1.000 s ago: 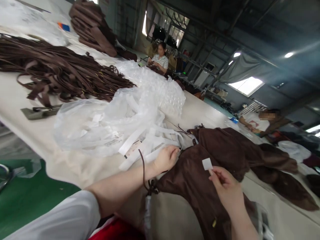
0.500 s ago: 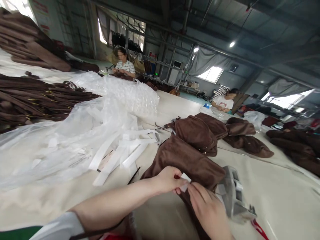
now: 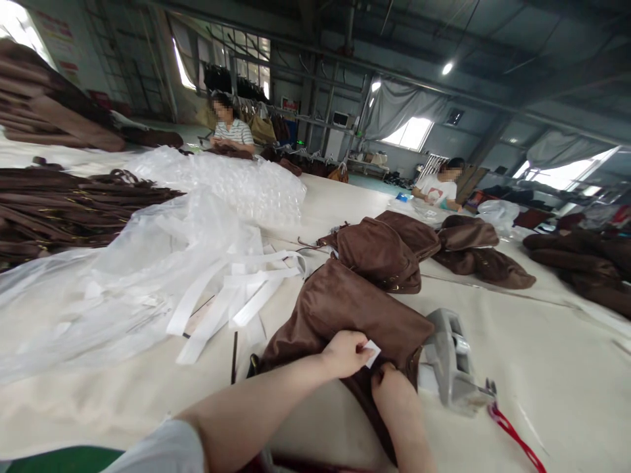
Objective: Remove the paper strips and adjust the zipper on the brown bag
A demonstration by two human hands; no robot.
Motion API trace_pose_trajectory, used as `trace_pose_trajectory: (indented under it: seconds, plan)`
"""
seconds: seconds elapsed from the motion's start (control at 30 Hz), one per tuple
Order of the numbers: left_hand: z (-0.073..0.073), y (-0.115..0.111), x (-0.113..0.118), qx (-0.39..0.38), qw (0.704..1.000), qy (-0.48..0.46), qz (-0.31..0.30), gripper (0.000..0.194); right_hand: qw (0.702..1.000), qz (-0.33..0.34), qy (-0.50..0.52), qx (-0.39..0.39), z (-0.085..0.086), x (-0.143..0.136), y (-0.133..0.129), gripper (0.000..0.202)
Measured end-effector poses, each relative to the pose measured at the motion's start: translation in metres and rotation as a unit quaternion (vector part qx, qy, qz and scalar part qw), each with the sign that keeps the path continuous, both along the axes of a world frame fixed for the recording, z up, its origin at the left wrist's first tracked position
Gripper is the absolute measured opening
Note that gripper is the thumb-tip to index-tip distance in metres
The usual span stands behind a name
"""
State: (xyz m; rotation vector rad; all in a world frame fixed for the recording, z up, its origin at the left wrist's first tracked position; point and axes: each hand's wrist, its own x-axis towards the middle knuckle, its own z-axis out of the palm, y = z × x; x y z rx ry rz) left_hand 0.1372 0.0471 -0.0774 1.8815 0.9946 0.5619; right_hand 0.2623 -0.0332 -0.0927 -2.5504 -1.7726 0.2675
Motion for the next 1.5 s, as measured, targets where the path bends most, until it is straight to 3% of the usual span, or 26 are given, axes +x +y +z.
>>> trace_pose_trajectory:
  seconds: [0.1,0.2,0.33,0.5,0.8,0.93,1.17,1.33,1.5]
  plan:
    - [-0.011,0.004,-0.008,-0.077,0.996,-0.018,0.030,0.022,0.999,0.029,0.009,0.010,0.000,0.001,-0.002,0.029]
    - [-0.013,0.005,-0.015,-0.115,0.993,-0.007,0.032,0.018,1.000,0.029,0.008,0.004,0.000,-0.001,-0.003,0.029]
    - [-0.006,0.001,-0.021,-0.032,0.997,0.065,-0.011,0.011,0.999,0.016,0.051,0.006,0.006,-0.004,-0.003,0.018]
    - [-0.002,-0.005,-0.026,0.053,0.994,0.099,-0.009,0.013,0.998,-0.013,0.058,0.019,0.007,-0.008,0.000,0.029]
    - [-0.011,-0.003,-0.030,0.036,0.999,0.037,-0.016,0.016,0.999,0.020,0.017,0.034,-0.008,-0.009,0.000,0.018]
    - [-0.016,-0.002,-0.035,0.014,0.999,0.015,0.032,0.019,0.997,0.050,0.017,0.060,-0.003,-0.015,0.008,0.015]
    - [-0.018,0.010,-0.053,0.028,0.993,0.008,0.111,0.021,0.978,0.073,0.167,0.104,0.004,-0.024,0.041,0.017]
    - [-0.020,0.011,-0.055,0.014,0.997,-0.008,0.080,0.016,0.973,0.080,0.197,0.091,-0.002,-0.021,0.035,0.017]
    - [-0.017,0.005,-0.050,0.023,0.996,0.074,0.051,0.017,0.962,0.067,0.255,0.075,-0.008,-0.016,0.023,0.018]
